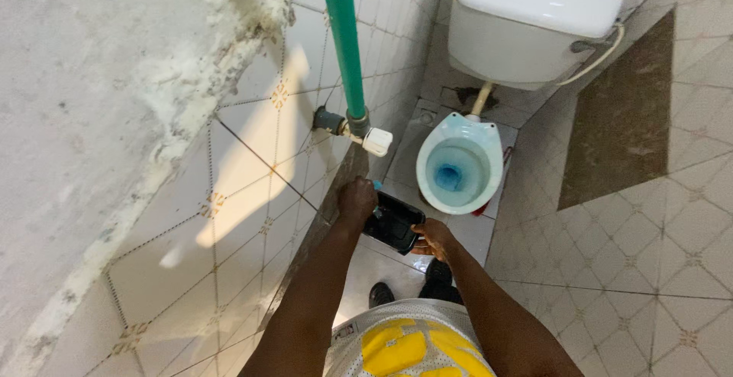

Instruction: The person cleans the toilet cistern and bowl using a sponge and a small container of soapy water. They wipe the exterior of the cistern, rinse the sponge at a tap, and pour the soapy water into the bowl. Finally, they use a red toilet brush to scrub the inside of the bowl.

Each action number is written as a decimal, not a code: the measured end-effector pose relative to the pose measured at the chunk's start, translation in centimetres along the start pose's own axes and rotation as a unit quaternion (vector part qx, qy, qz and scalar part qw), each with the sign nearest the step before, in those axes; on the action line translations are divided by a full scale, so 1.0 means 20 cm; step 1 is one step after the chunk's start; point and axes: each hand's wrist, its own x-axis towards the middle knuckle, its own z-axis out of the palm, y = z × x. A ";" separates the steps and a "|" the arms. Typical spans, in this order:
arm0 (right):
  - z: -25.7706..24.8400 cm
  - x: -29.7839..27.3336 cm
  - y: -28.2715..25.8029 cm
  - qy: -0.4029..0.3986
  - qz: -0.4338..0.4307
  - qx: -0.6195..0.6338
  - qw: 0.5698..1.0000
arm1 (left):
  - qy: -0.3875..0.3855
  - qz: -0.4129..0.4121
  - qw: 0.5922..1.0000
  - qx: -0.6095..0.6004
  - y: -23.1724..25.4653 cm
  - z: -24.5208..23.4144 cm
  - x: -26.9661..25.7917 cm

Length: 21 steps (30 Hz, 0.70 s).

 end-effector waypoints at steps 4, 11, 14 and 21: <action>-0.04 -0.02 0.01 0.016 -0.005 -0.011 1.000 | 0.023 -0.119 0.982 -0.145 0.00 0.00 0.01; -0.12 -0.04 0.02 0.053 -0.005 -0.041 0.998 | 0.004 -0.150 0.969 -0.196 0.01 -0.10 0.04; -0.14 -0.04 0.02 0.040 -0.033 -0.030 0.998 | 0.014 -0.118 0.979 -0.168 -0.02 -0.04 0.01; -0.11 0.07 0.05 0.072 -0.051 -0.048 0.995 | 0.091 -0.033 0.993 -0.064 -0.06 0.14 -0.05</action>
